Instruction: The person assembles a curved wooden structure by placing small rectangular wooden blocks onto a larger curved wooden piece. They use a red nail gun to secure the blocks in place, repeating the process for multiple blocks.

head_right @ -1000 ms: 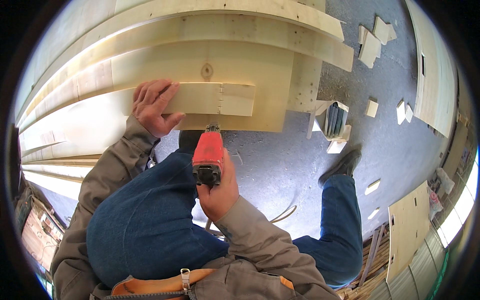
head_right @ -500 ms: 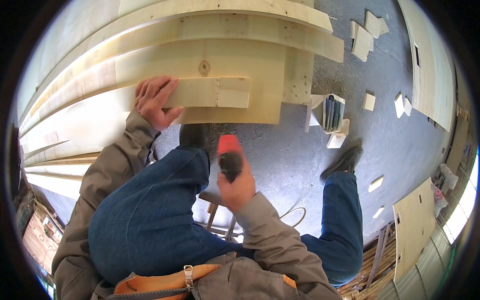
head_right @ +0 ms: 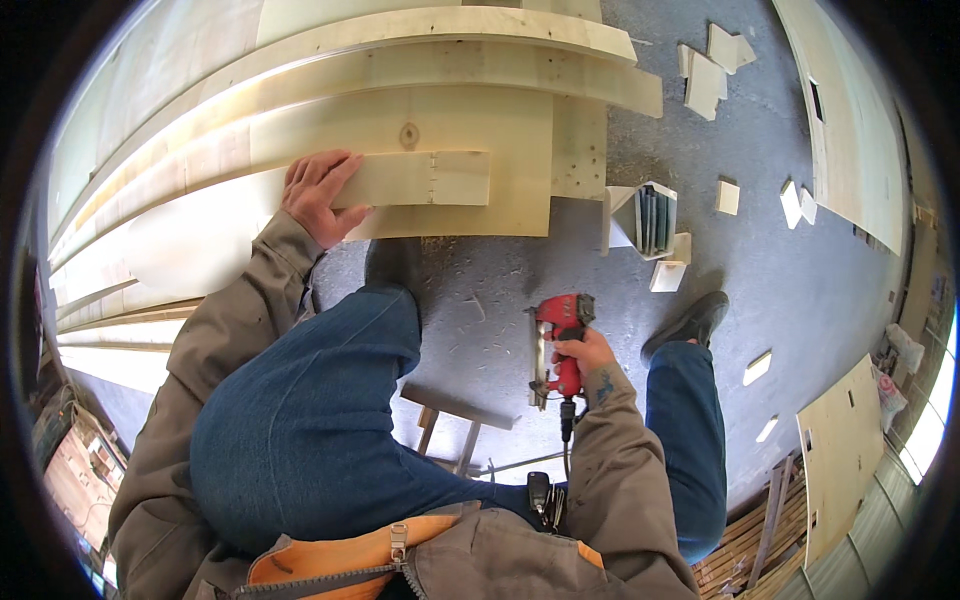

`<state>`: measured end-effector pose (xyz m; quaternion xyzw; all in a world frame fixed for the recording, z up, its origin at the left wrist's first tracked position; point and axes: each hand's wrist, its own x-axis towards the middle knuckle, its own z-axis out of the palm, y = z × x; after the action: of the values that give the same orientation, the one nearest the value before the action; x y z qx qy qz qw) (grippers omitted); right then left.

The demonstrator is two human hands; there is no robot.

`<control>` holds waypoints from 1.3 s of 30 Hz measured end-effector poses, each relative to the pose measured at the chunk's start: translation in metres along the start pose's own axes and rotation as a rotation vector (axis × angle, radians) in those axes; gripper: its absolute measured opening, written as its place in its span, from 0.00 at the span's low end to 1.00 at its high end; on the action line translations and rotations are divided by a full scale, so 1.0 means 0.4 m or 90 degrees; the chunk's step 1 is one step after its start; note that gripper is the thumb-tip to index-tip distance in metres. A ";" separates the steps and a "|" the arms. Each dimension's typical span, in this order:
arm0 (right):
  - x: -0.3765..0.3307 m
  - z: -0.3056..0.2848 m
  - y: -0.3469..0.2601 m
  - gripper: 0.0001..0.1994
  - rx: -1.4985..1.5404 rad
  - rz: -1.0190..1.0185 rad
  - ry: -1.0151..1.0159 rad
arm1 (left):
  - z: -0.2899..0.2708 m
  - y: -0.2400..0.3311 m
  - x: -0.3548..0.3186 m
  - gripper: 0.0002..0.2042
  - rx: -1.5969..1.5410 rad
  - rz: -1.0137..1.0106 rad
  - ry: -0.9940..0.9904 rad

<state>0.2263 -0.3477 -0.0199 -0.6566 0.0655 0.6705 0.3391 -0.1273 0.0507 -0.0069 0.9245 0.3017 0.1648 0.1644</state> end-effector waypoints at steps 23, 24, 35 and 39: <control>0.148 -0.275 0.199 0.23 -0.398 -0.067 0.290 | -0.067 0.004 0.071 0.42 0.025 -0.011 -0.155; 0.144 -0.278 0.198 0.24 -0.460 -0.093 0.347 | -0.072 0.007 0.077 0.41 0.021 -0.009 -0.157; 0.010 -0.089 -0.203 0.28 -0.238 -0.489 0.324 | -0.218 0.143 0.064 0.32 -0.021 0.020 -0.084; -0.241 0.174 -0.411 0.31 -0.377 -0.660 0.265 | -0.301 0.187 0.041 0.28 -0.023 0.055 0.007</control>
<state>0.2480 -0.2208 0.1370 -0.7856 -0.3848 0.2668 0.4043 -0.1258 0.0284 0.1340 0.9327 0.2594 0.1825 0.1718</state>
